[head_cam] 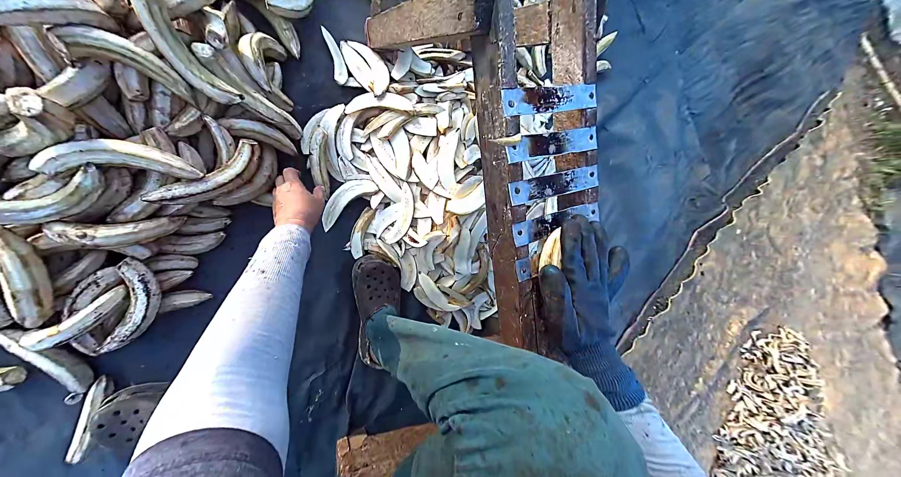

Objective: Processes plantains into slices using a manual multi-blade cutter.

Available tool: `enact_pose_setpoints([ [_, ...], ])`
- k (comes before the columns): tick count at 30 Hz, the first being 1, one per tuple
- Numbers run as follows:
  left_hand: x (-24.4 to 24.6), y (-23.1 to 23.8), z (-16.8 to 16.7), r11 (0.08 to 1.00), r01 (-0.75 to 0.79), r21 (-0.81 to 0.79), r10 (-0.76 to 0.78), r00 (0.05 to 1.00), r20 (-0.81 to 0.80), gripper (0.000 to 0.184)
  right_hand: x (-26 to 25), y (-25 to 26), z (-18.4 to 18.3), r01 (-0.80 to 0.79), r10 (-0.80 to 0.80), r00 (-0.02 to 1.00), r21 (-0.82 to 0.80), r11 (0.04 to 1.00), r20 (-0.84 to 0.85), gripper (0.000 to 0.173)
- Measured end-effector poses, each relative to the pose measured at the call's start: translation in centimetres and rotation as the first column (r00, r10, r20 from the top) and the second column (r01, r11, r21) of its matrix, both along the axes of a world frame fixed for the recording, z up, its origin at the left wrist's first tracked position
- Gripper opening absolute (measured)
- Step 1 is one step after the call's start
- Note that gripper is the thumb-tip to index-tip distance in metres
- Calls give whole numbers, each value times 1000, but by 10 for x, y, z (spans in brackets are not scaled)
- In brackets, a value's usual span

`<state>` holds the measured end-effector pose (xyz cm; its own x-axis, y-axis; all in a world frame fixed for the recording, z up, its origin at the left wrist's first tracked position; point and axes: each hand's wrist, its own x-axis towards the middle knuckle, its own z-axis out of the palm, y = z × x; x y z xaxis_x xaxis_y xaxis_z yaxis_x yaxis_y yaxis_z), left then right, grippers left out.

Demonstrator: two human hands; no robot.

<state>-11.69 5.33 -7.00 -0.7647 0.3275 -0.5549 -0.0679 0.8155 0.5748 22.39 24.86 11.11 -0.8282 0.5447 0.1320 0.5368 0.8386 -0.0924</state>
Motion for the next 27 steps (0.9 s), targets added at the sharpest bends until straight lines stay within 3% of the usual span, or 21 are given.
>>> enact_pose_setpoints([
  [5, 1, 11, -10, 998, -50, 29, 50, 998, 25, 64, -74, 29, 14, 51, -49, 987, -11, 999, 153, 67],
  [10, 3, 25, -11, 997, -56, -56, 58, 998, 30, 61, -137, 44, 20, 65, -65, 992, 5, 998, 106, 68],
  [15, -1, 20, -4, 993, -113, -15, 114, 992, 55, 56, -216, 69, 22, 149, -148, 985, 3, 989, 93, 72],
  [19, 2, 4, -8, 954, -246, 173, 211, 958, 195, 51, -252, 93, 22, 89, -88, 976, 5, 996, 201, 70],
  [22, 17, -9, 10, 891, -311, 330, 190, 917, 352, 46, -284, 134, 8, 73, -86, 967, 63, 995, 239, 66],
  [24, 31, -19, 30, 832, -314, 458, 129, 911, 391, 41, -295, 133, 10, 50, -64, 985, 94, 994, 157, 57],
  [25, 37, -24, 42, 797, -314, 517, 100, 911, 400, 38, -295, 111, 29, 13, -20, 995, 75, 997, 99, 52],
  [27, 46, -35, 72, 724, -332, 604, 36, 893, 448, 29, -283, 65, 58, -168, 166, 977, 0, 986, -134, 51],
])
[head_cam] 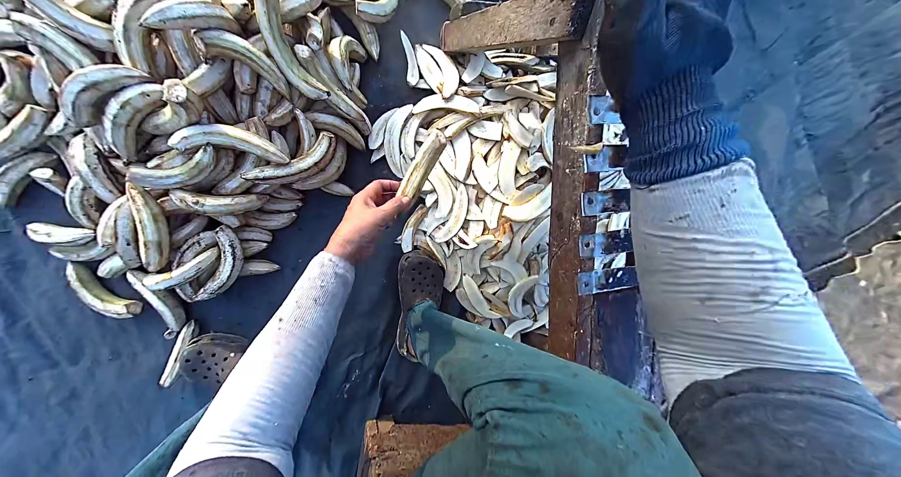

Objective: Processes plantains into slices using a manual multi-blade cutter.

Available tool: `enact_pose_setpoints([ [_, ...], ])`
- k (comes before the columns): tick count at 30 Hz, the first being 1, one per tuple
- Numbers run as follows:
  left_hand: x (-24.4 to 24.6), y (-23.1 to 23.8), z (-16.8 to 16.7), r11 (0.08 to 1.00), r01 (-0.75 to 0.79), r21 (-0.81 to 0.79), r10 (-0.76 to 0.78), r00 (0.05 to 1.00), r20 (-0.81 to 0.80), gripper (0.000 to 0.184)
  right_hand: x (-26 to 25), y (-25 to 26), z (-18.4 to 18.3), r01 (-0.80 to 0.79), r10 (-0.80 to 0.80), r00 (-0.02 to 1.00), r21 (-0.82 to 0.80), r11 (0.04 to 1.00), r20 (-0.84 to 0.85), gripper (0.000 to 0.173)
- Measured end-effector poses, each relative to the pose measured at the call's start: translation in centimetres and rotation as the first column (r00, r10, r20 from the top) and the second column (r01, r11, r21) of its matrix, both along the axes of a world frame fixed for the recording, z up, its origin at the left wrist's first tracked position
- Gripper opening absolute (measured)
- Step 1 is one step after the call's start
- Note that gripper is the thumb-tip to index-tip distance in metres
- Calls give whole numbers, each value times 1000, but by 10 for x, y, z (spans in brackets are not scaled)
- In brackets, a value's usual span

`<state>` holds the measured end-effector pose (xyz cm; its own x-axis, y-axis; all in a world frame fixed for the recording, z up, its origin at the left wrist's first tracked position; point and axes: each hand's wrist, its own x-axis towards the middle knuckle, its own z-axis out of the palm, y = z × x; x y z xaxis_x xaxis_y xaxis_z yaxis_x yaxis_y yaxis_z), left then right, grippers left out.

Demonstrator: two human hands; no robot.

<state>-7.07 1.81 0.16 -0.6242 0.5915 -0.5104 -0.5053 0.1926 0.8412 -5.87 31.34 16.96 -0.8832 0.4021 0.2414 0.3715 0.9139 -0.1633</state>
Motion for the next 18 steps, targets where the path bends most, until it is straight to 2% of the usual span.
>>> enact_pose_setpoints([
  [2, 6, -7, 34, 993, 16, 117, -29, 993, 114, 20, 22, -24, 9, -328, 308, 927, -65, 942, -214, 54],
  [3, 9, -9, 51, 986, 17, 164, -47, 983, 179, 18, 38, -36, 12, -469, 446, 867, -65, 881, -223, 59],
  [5, 15, -11, 83, 968, 62, 243, -124, 960, 253, 19, 73, -62, 12, -672, 668, 735, 1, 740, -114, 67],
  [7, 27, -10, 110, 938, 130, 321, -224, 936, 273, 20, 104, -79, -1, -771, 774, 631, 68, 633, -58, 59],
  [9, 40, -6, 127, 883, 218, 417, -347, 900, 264, 20, 126, -83, -15, -769, 780, 616, 130, 625, -106, 49],
  [11, 45, 1, 132, 824, 281, 492, -436, 869, 234, 29, 146, -82, -17, -699, 723, 670, 184, 691, -171, 45],
  [12, 41, 5, 129, 811, 326, 486, -466, 862, 199, 35, 158, -81, -15, -638, 665, 723, 188, 747, -189, 45],
  [13, 35, 6, 124, 823, 389, 414, -476, 870, 129, 39, 173, -79, -13, -551, 576, 796, 169, 817, -188, 48],
  [15, 13, 8, 104, 891, 444, 96, -441, 896, -51, 46, 212, -76, -11, -304, 305, 942, 31, 952, -143, 56],
  [17, -14, 7, 63, 921, 307, -239, -364, 898, -246, 44, 255, -72, -14, -6, 3, 1000, -129, 992, -24, 65],
  [18, -32, 4, 39, 883, 230, -409, -384, 856, -347, 45, 275, -73, -17, 109, -106, 994, -165, 980, 32, 68],
])
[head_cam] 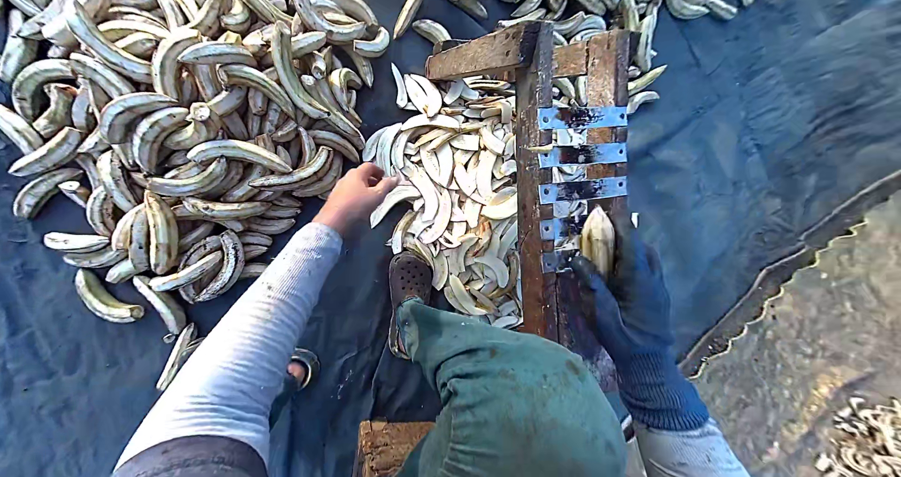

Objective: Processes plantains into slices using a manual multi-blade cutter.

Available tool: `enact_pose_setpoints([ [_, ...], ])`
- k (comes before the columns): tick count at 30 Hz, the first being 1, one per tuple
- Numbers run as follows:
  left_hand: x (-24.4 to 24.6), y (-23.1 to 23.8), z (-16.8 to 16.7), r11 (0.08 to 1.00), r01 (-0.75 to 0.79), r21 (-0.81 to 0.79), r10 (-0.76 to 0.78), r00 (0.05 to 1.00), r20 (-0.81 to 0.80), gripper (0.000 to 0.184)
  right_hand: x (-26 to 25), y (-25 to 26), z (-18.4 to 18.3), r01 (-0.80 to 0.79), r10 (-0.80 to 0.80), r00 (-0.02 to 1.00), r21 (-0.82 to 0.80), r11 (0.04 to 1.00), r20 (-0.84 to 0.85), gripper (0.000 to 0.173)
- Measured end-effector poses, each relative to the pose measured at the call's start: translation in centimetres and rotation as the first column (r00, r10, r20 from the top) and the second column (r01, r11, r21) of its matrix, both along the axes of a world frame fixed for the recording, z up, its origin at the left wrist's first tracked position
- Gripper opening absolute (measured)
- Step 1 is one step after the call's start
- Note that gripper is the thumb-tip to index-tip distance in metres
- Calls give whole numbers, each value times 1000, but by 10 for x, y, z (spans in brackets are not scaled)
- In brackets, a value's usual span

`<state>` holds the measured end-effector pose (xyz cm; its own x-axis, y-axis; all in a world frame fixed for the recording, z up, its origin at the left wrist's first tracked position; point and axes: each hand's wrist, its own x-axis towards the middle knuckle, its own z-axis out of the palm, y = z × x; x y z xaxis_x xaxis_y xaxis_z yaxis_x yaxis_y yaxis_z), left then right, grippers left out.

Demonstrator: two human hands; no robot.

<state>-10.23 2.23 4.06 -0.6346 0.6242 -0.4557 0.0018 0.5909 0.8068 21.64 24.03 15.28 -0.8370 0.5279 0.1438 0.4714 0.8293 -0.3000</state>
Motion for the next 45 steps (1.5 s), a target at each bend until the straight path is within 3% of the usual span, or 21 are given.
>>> enact_pose_setpoints([
  [2, -29, -7, -31, 973, -38, -226, -26, 961, -274, 46, 36, -10, -7, 86, -88, 993, 26, 996, 82, 74],
  [4, -45, -12, -40, 936, -90, -342, -57, 916, -396, 44, 59, -27, -13, 82, -98, 986, 119, 989, 137, 75],
  [8, -57, -16, -44, 897, -136, -420, -88, 877, -473, 41, 59, -40, -25, 90, -114, 988, 207, 974, 107, 69],
  [13, -59, -23, -52, 878, -109, -466, -137, 877, -462, 45, 31, -17, -37, 45, -71, 985, 166, 985, 156, 69],
  [21, -62, -25, -63, 869, -122, -480, -129, 880, -458, 54, -76, 31, -29, 105, -139, 958, 145, 984, 252, 70],
  [27, -67, -23, -62, 842, -116, -527, -167, 873, -459, 56, -198, 65, -21, 173, -211, 939, 157, 972, 273, 71],
  [34, -68, -27, -49, 857, -61, -511, -203, 872, -445, 61, -260, 87, -1, 176, -208, 950, 150, 973, 233, 69],
  [37, -65, -31, -37, 939, -110, -326, -42, 904, -425, 62, -256, 54, 13, 8, -5, 989, 17, 1000, -149, 60],
  [39, -58, -27, -29, 982, -188, -14, 173, 928, -330, 61, -247, 31, 9, -292, 228, 913, -153, 944, -338, 58],
  [40, -50, -19, -23, 950, -246, 193, 283, 937, -202, 60, -240, 20, 5, -424, 325, 876, -250, 870, -357, 61],
  [42, -26, 6, 8, 792, -379, 479, 369, 922, 120, 55, -221, 0, -6, -507, 398, 861, -464, 727, -317, 65],
  [45, 19, 41, 65, 647, -441, 622, 243, 893, 380, 47, -183, -15, -17, -425, 338, 898, -755, 499, -281, 77],
])
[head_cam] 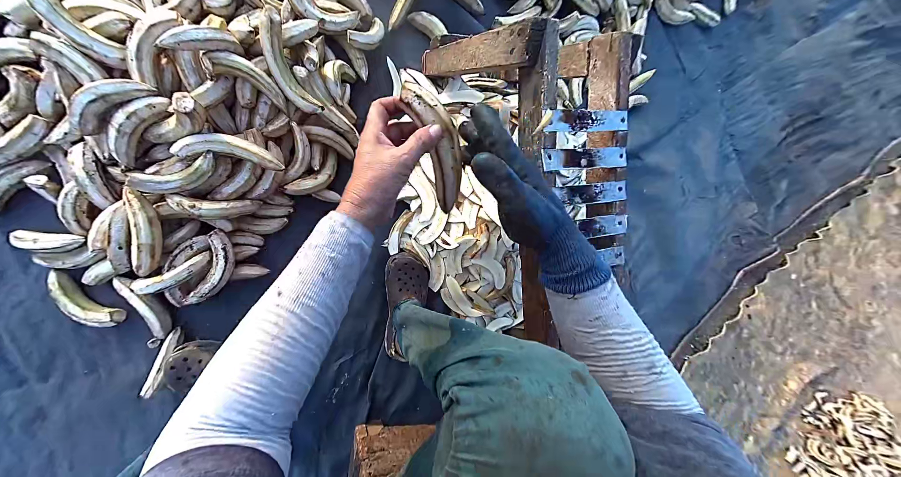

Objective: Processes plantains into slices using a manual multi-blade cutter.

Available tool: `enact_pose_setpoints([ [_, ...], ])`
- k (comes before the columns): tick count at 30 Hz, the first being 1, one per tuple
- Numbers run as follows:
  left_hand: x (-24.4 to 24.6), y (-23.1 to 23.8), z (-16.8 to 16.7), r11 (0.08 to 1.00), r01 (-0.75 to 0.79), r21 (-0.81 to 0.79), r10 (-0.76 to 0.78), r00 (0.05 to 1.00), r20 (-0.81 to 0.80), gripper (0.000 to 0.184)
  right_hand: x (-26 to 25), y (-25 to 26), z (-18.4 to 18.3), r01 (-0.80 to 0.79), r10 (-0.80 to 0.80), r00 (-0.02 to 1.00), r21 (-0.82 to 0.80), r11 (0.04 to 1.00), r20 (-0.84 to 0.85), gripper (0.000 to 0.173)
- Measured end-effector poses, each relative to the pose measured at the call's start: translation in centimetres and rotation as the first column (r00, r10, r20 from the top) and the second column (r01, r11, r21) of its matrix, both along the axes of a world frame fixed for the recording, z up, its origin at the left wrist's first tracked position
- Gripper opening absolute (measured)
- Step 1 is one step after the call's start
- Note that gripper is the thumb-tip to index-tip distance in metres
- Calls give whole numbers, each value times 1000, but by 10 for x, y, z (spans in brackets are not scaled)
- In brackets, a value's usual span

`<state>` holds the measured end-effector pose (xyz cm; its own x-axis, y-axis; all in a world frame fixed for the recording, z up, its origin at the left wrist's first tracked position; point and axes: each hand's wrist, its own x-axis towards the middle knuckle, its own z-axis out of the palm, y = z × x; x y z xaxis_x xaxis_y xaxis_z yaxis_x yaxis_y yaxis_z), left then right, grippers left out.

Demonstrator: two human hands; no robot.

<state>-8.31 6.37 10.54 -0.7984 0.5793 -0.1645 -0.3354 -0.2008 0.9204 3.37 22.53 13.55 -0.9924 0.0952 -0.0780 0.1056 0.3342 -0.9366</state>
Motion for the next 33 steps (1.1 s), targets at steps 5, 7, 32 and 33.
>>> enact_pose_setpoints([
  [5, 54, 30, 21, 974, 226, -16, -226, 957, -183, 61, 97, -1, 29, 369, -366, 925, -2, 930, 104, 63],
  [7, 60, 22, 8, 951, 279, -133, -299, 938, -172, 69, 145, 13, 30, 474, -501, 865, 316, 822, 6, 65],
  [32, 93, -39, -88, 861, 255, -439, -219, 967, 131, 44, 92, 61, -6, 185, -478, 878, 896, 404, 34, 65],
  [33, 91, -39, -91, 861, 253, -441, -216, 967, 134, 43, 72, 68, -6, 194, -487, 873, 900, 390, 22, 65],
])
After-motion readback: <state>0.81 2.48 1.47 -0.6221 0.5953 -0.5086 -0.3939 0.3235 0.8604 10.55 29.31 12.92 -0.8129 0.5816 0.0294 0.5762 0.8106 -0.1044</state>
